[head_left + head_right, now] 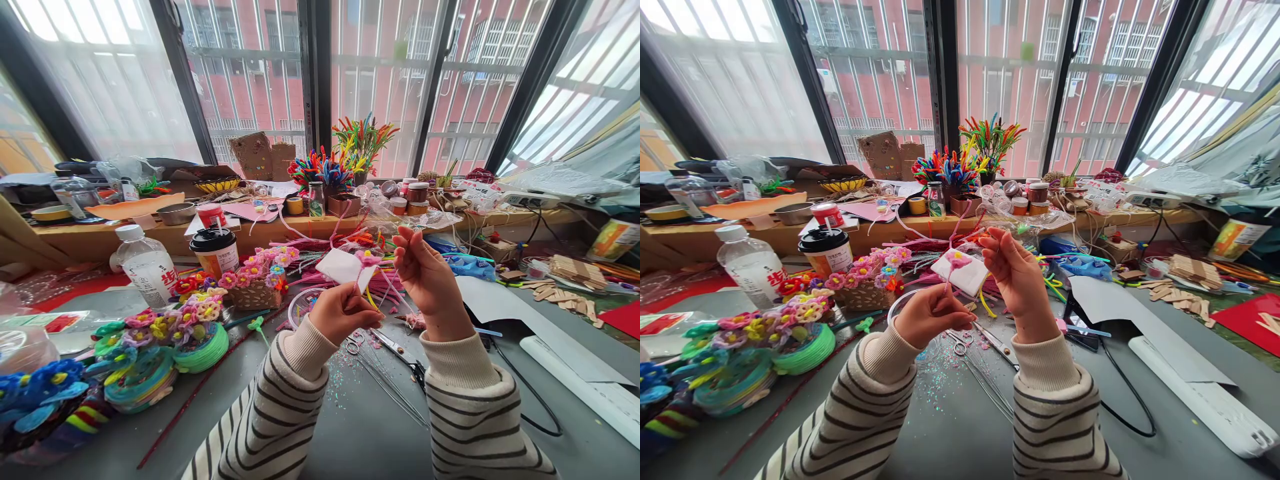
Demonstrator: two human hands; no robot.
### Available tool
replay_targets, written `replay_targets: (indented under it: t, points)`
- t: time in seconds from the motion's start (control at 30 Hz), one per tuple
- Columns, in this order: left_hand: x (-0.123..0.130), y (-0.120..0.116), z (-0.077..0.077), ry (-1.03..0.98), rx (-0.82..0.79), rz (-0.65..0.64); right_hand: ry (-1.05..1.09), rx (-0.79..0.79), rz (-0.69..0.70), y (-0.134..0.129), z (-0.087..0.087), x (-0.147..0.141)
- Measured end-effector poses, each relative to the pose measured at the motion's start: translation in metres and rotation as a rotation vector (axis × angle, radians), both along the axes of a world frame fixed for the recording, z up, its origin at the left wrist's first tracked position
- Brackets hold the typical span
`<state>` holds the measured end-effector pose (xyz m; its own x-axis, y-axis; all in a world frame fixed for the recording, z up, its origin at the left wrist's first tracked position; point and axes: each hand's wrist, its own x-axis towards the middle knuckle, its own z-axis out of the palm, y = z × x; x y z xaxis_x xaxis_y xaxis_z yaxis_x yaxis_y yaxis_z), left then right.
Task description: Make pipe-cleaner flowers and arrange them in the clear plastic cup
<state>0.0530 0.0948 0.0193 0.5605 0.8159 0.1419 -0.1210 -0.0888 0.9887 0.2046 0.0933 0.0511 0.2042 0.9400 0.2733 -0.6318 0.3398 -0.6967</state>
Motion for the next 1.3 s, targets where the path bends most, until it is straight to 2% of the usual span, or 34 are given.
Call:
replay_targets:
  t: [0.27,0.67,1.03,1.3]
  points:
    - [-0.004,0.002,0.001,-0.018,-0.021,-0.026,0.060,-0.050,0.019,-0.001,0.000,0.000]
    - [-0.008,0.004,0.002,0.025,-0.011,-0.043,0.097,-0.028,0.017,0.000,-0.001,-0.003]
    - [-0.008,0.005,0.001,-0.042,-0.029,-0.023,-0.011,0.034,0.055,0.001,0.000,0.001]
    - [-0.012,0.005,0.005,0.055,-0.071,-0.062,-0.031,0.045,0.016,0.001,-0.003,-0.007]
